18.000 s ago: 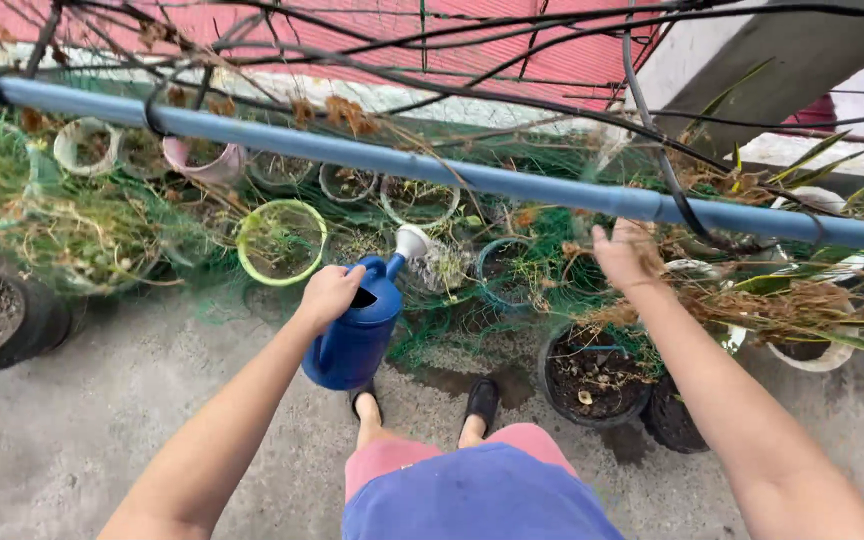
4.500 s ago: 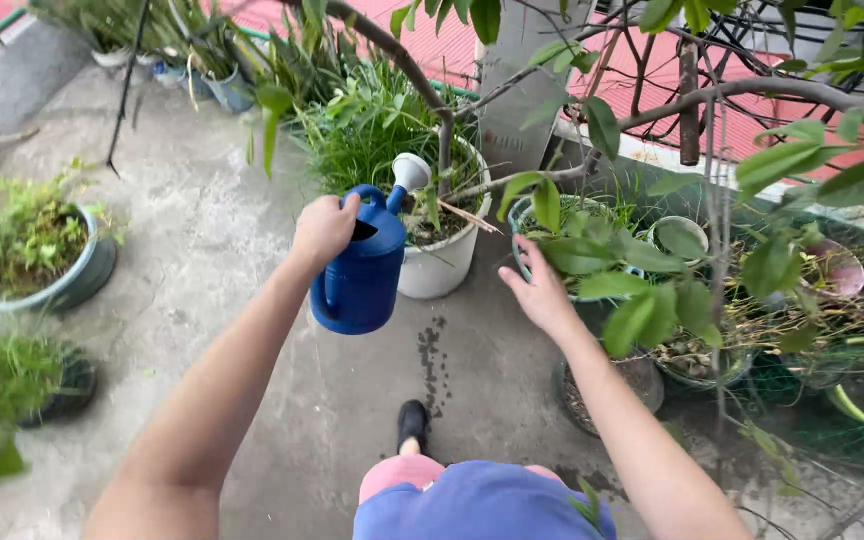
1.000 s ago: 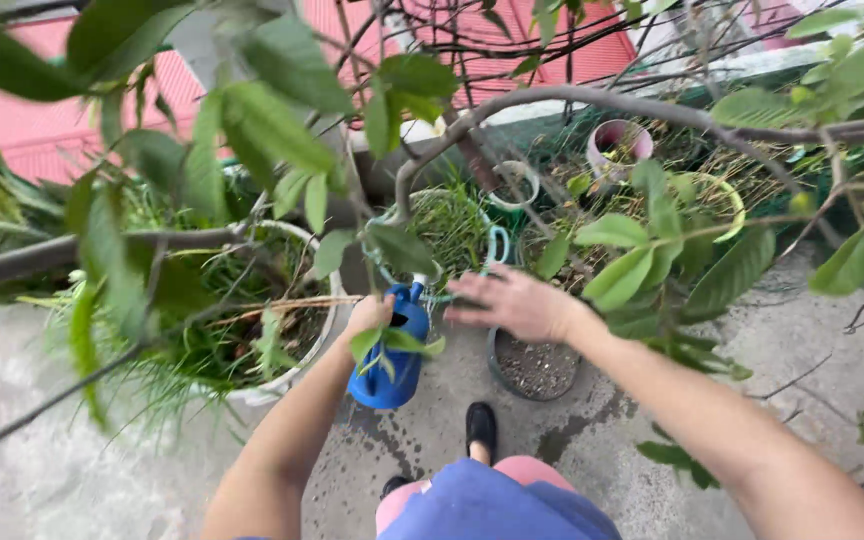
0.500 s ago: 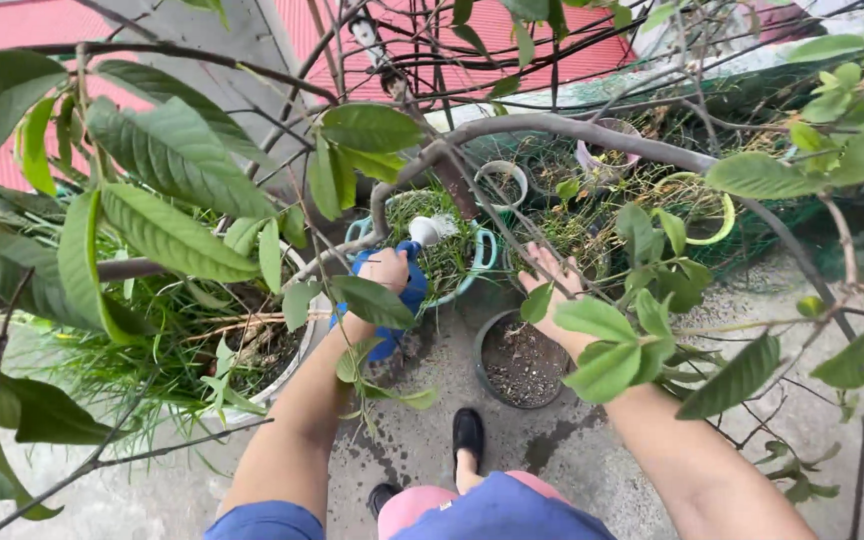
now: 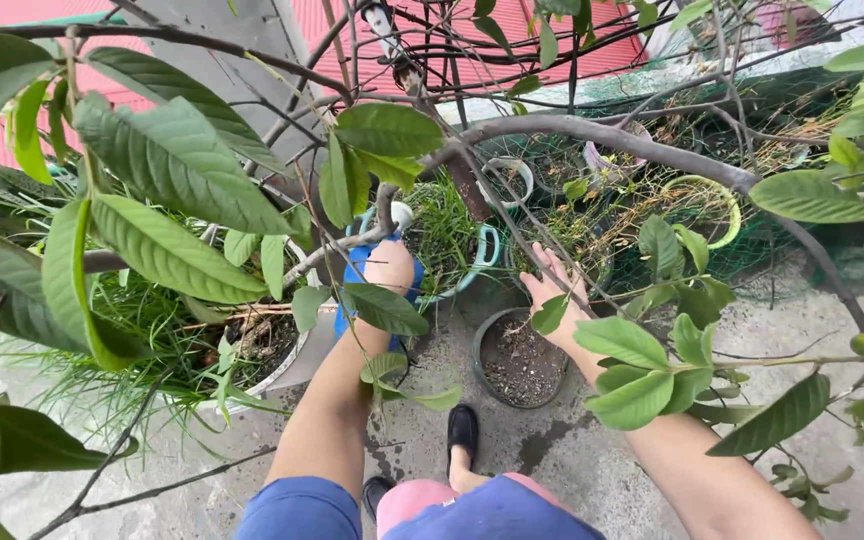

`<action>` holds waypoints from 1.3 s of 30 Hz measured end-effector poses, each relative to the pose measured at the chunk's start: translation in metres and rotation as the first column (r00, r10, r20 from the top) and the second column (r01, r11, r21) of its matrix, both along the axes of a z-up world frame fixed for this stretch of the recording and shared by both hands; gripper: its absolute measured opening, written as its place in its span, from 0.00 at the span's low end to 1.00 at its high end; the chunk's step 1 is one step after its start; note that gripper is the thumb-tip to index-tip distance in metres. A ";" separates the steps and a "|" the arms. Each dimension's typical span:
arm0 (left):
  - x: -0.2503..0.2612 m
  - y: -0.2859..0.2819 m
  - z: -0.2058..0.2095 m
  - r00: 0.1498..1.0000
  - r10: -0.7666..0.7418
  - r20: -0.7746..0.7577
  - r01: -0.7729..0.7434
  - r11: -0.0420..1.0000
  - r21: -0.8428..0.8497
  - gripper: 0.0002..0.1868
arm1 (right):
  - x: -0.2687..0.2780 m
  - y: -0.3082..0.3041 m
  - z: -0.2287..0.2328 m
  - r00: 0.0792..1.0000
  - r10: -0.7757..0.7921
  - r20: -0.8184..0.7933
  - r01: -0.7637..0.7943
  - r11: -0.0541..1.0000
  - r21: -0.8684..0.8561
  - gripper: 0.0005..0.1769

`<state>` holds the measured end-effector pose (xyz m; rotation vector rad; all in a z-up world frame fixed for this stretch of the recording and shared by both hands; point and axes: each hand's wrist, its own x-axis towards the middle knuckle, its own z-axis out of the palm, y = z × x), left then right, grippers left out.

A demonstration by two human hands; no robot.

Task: Watering several potted plants on a balcony and inspecting the soil.

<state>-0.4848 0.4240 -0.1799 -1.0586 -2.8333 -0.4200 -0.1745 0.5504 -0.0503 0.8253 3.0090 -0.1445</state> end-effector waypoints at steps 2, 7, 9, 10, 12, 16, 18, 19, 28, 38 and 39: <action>0.000 0.006 0.006 0.969 0.107 0.221 -0.119 0.992 0.043 0.22 | -0.002 0.000 0.001 0.999 0.010 -0.036 -0.012 0.999 -0.050 0.33; 0.011 -0.006 0.014 0.965 0.047 0.259 -0.069 0.995 0.075 0.23 | -0.001 0.001 -0.005 0.999 0.053 0.003 -0.053 0.998 0.022 0.30; 0.006 -0.011 -0.016 0.969 0.038 0.244 -0.060 0.995 0.085 0.24 | 0.001 0.003 -0.016 0.998 0.068 -0.015 -0.067 0.997 0.050 0.27; -0.001 -0.014 -0.044 0.966 0.046 0.253 -0.062 0.996 0.058 0.25 | 0.002 0.003 -0.022 0.998 0.062 -0.015 -0.062 0.997 0.051 0.26; -0.013 -0.025 -0.078 0.964 0.060 0.260 -0.071 0.997 0.034 0.26 | 0.001 0.003 -0.023 0.998 0.064 -0.018 -0.063 0.996 0.055 0.26; -0.006 -0.073 -0.094 0.714 -0.091 0.694 -0.221 0.911 0.347 0.19 | -0.002 0.003 -0.014 0.998 0.056 0.031 -0.055 0.998 -0.034 0.28; 0.010 -0.099 -0.077 0.521 -0.253 0.815 -0.380 0.786 0.487 0.17 | -0.001 0.004 -0.021 0.998 0.056 0.022 -0.054 0.995 -0.079 0.27; 0.020 -0.109 -0.058 0.466 -0.175 0.867 -0.445 0.801 0.401 0.17 | 0.000 0.005 -0.030 0.998 0.050 0.037 -0.046 0.996 -0.082 0.26; 0.078 -0.239 -0.032 0.580 -0.046 0.813 -0.432 0.829 0.355 0.19 | -0.003 -0.010 -0.072 0.868 0.024 0.496 0.165 0.928 -0.334 0.26; 0.149 -0.446 0.042 0.595 0.390 0.703 -0.448 0.887 -0.112 0.18 | -0.065 -0.134 -0.057 0.866 0.228 0.445 -0.052 0.927 -0.373 0.25; 0.160 -0.473 0.055 0.592 0.405 0.696 -0.467 0.877 -0.114 0.18 | -0.072 -0.156 -0.053 0.864 0.247 0.438 -0.073 0.923 -0.377 0.25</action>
